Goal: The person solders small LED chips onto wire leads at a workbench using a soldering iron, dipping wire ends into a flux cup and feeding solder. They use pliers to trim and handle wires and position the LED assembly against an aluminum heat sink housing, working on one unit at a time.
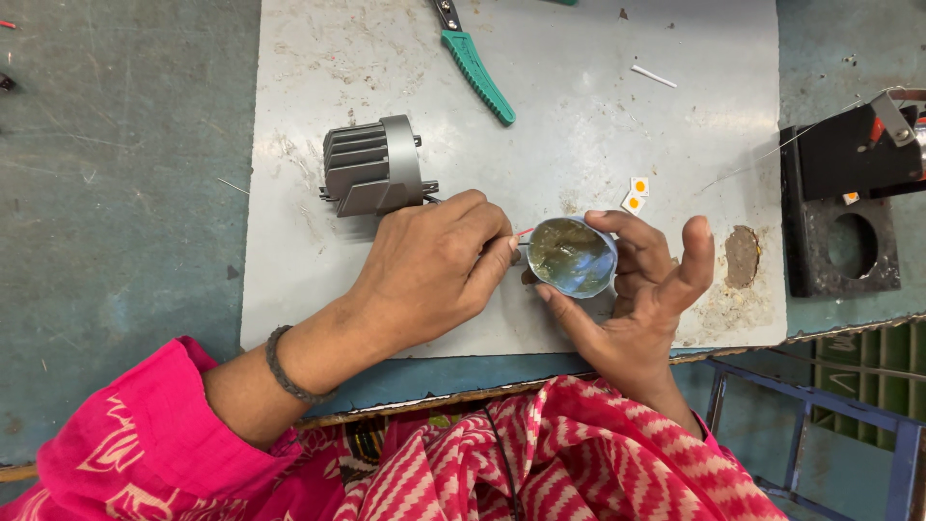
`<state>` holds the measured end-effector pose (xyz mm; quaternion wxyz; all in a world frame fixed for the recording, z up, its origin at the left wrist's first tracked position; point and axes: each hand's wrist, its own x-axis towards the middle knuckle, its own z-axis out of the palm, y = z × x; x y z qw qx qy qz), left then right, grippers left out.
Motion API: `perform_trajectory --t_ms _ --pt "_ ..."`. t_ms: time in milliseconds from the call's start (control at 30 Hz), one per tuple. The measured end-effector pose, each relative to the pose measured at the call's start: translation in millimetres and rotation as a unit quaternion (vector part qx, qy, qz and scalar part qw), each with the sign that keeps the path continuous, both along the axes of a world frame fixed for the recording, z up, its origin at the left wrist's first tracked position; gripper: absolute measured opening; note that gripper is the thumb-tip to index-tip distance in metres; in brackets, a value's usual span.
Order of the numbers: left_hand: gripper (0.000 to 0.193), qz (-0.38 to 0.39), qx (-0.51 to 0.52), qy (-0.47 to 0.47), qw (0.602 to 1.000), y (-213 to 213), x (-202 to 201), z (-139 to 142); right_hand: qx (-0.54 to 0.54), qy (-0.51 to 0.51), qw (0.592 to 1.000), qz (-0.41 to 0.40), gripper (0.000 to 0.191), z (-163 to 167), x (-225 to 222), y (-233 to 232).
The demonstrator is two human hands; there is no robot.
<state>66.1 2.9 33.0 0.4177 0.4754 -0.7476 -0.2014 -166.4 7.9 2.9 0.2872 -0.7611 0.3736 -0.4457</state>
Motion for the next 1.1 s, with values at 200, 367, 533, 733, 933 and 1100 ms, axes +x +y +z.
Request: perform_trajectory --t_ms 200,367,533,733,933,1100 --pt "0.013 0.008 0.006 -0.014 1.000 -0.4 -1.2 2.1 -0.001 0.009 1.000 0.018 0.126 1.6 -0.8 1.2" --pt "0.015 0.009 0.015 -0.023 1.000 -0.4 -1.2 3.2 -0.021 0.019 0.999 0.034 0.124 0.2 -0.7 -0.2" --pt "0.015 0.014 0.017 -0.019 1.000 -0.4 -1.0 3.7 -0.035 0.027 0.998 0.039 0.125 -0.8 -1.6 -0.3" --pt "0.014 0.014 0.018 -0.010 1.000 -0.2 0.4 3.0 -0.042 0.013 0.999 0.031 0.126 -2.7 -2.5 1.1" --pt "0.010 0.006 0.014 0.000 1.000 -0.2 1.5 2.2 -0.042 -0.006 0.999 -0.002 0.126 -4.7 -4.4 0.7" --pt "0.009 -0.004 -0.003 -0.021 1.000 0.0 1.1 0.1 -0.021 -0.009 0.999 -0.027 0.125 -6.0 -6.4 1.3"
